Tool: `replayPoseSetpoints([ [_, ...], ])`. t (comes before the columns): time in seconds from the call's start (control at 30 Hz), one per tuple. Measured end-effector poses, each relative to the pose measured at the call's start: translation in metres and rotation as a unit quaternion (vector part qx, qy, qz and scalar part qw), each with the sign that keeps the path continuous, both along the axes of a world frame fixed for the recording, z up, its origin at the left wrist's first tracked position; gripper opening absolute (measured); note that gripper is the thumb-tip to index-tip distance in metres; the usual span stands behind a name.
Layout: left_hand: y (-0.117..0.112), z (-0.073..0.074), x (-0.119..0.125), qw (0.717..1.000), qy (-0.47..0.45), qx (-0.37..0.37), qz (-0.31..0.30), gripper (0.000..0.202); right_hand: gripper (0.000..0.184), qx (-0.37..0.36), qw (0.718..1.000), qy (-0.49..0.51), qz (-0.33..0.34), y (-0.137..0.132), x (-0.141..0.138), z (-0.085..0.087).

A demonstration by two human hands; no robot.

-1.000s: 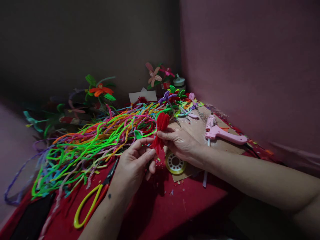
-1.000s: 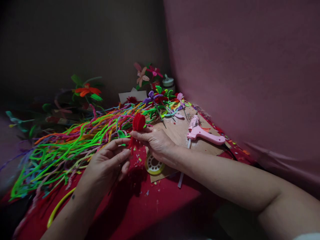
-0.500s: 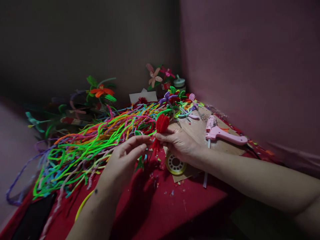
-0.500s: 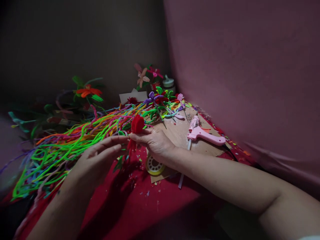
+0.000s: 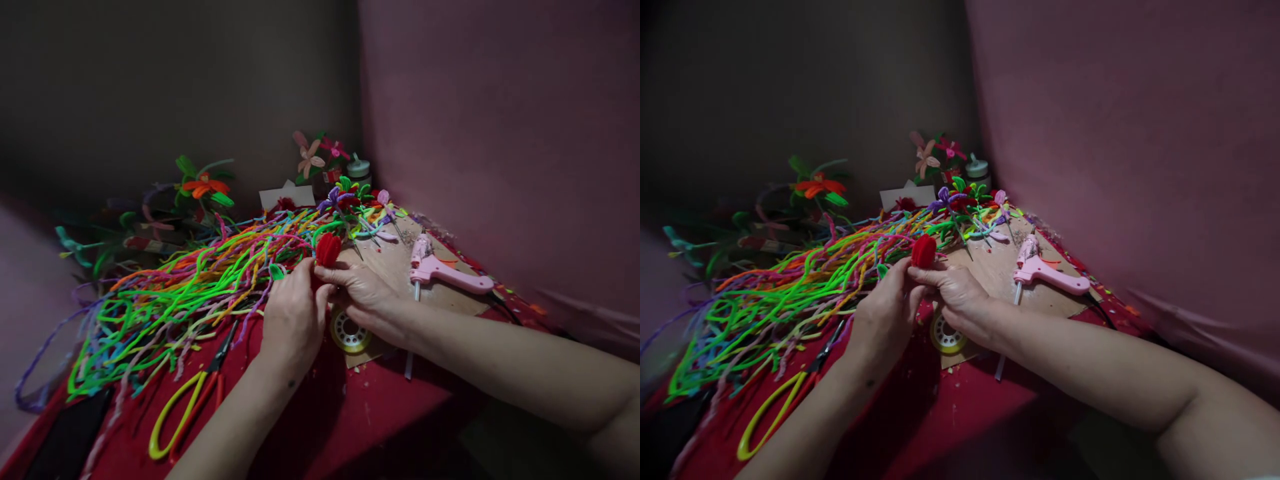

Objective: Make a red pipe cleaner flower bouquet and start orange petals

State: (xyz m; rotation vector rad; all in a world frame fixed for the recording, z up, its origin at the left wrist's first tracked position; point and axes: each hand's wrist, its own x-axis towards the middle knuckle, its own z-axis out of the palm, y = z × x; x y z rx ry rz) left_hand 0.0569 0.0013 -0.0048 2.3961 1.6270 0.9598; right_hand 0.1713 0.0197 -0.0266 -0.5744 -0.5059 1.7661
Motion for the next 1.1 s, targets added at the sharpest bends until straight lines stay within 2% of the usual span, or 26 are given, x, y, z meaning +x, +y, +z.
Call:
replayPoseSetpoints([
  [0.07,-0.001,-0.006,0.002,0.998,0.058,0.024,-0.008,0.039,0.023,-0.004,1.0,-0.002,0.0,0.0,0.0,-0.001],
  [0.17,-0.002,-0.014,0.0,0.995,0.08,0.054,-0.001,0.041,0.023,-0.008,1.0,0.009,-0.012,0.0,-0.001,0.0],
  [0.3,0.0,-0.019,-0.006,0.993,0.037,0.106,-0.025,0.035,0.021,-0.015,1.0,0.02,-0.015,0.0,-0.001,0.0],
  [0.4,0.001,-0.016,-0.009,0.992,-0.021,0.114,-0.048,0.026,0.023,-0.008,0.999,0.027,-0.028,0.0,-0.002,0.0],
  [0.53,-0.003,-0.008,-0.01,0.984,-0.147,0.065,-0.07,0.02,0.026,0.043,0.999,0.03,-0.005,-0.001,-0.001,0.001],
  [0.63,-0.005,-0.007,-0.011,0.972,-0.219,0.013,-0.08,0.019,0.027,0.05,0.998,0.041,0.02,-0.002,-0.001,0.001],
  [0.83,-0.004,-0.01,-0.01,0.951,-0.298,-0.001,-0.081,0.01,0.022,0.037,0.998,0.053,0.028,-0.001,-0.001,0.002],
  [1.0,-0.006,-0.006,-0.006,0.953,-0.293,0.0,-0.071,0.008,0.019,0.016,0.997,0.069,0.028,-0.001,-0.003,0.002],
  [1.1,-0.007,-0.004,-0.005,0.934,-0.353,-0.034,-0.05,0.005,0.02,0.018,0.996,0.076,0.031,-0.003,-0.004,0.002],
])
